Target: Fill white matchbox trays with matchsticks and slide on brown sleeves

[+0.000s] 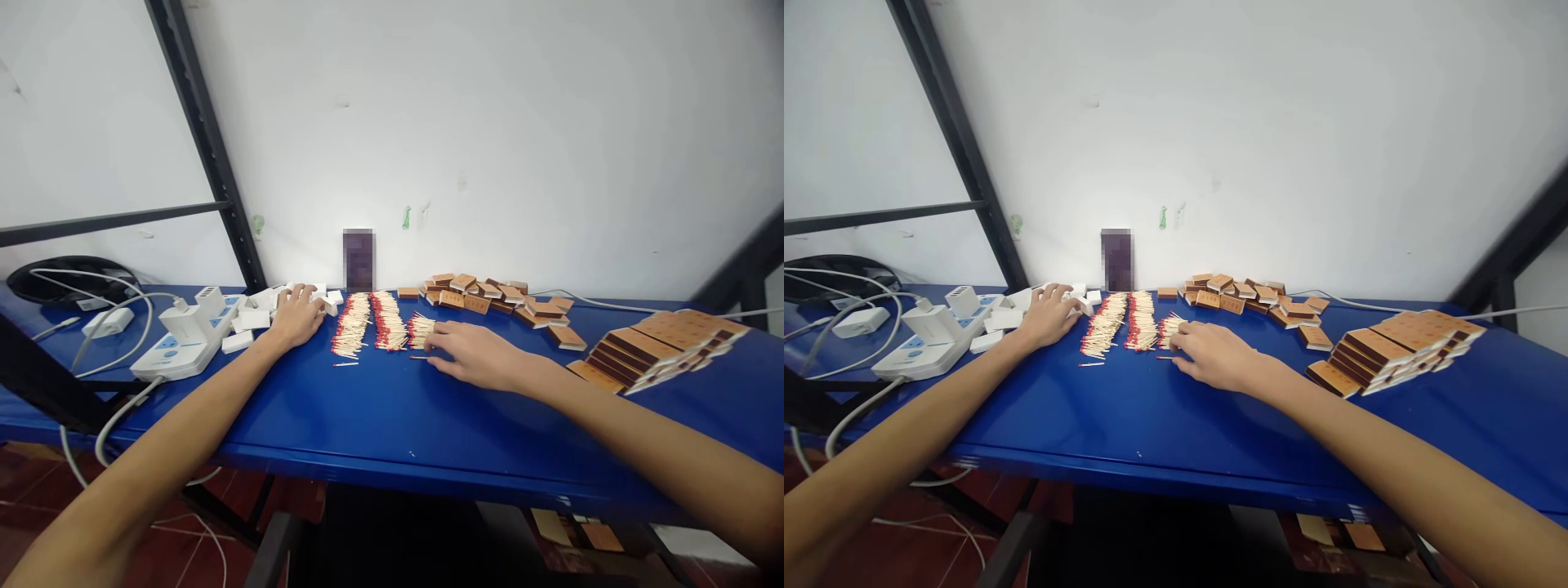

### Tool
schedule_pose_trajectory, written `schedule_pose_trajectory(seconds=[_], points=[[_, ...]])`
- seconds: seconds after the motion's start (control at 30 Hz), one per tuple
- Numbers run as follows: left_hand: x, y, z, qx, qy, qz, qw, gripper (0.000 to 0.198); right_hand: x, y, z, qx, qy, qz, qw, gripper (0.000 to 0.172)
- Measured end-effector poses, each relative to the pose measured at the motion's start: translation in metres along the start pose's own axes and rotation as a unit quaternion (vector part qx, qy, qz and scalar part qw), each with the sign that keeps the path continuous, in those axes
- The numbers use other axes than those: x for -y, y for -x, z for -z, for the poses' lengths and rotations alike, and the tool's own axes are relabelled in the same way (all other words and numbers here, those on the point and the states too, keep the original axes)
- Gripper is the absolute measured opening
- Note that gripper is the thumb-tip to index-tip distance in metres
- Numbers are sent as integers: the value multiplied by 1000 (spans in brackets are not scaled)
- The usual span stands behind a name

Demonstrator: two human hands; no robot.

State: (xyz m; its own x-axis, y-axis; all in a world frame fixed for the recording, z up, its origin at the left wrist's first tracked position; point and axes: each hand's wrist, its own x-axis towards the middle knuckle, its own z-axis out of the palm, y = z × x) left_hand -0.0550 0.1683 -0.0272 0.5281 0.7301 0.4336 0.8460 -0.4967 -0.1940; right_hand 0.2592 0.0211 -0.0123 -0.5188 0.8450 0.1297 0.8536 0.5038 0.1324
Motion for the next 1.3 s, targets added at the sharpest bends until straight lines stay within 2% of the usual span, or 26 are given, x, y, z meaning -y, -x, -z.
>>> schedule_pose_trajectory(seconds=[0.23, 0.4, 0.5, 0.57, 0.63, 0.73, 0.8, 0.87, 0.93, 1.07, 1.23, 1.3], points=[[1, 3, 3, -12, 27, 16, 999, 22, 4, -8, -14, -1, -54, 11, 998, 21], [1, 7, 18, -48, 87, 42, 994, 21, 7, -2, -19, -11, -76, -12, 997, 21], [-12, 18, 36, -83, 186, 14, 979, 19, 7, 0, -20, -13, -64, -21, 998, 21], [-31, 32, 51, -88, 253, -29, 963, 19, 6, 1, -20, -22, -46, -23, 998, 22], [-59, 50, 64, -54, 305, -84, 947, 19, 4, 1, -22, -28, -35, -31, 998, 21], [-100, 74, 78, 57, 292, -182, 937, 18, 2, 2, -23, -15, -48, -56, 997, 18], [-120, 81, 81, 88, 276, -191, 938, 18, 1, 2, -23, 0, -62, -66, 996, 16], [-131, 82, 82, 88, 260, -181, 944, 18, 0, 3, -22, 6, -68, -69, 995, 16], [-135, 79, 81, 76, 244, -167, 952, 20, 0, 3, -22, 2, -68, -68, 995, 16], [-133, 78, 80, 81, 237, -153, 956, 44, 0, 3, -21, -6, -70, -61, 996, 14], [-127, 83, 84, 116, 300, -166, 932, 67, 0, 4, -20, 0, -80, -65, 995, 14], [-126, 81, 89, 132, 324, -168, 922, 68, 1, 4, -20, -5, -83, -62, 995, 14]])
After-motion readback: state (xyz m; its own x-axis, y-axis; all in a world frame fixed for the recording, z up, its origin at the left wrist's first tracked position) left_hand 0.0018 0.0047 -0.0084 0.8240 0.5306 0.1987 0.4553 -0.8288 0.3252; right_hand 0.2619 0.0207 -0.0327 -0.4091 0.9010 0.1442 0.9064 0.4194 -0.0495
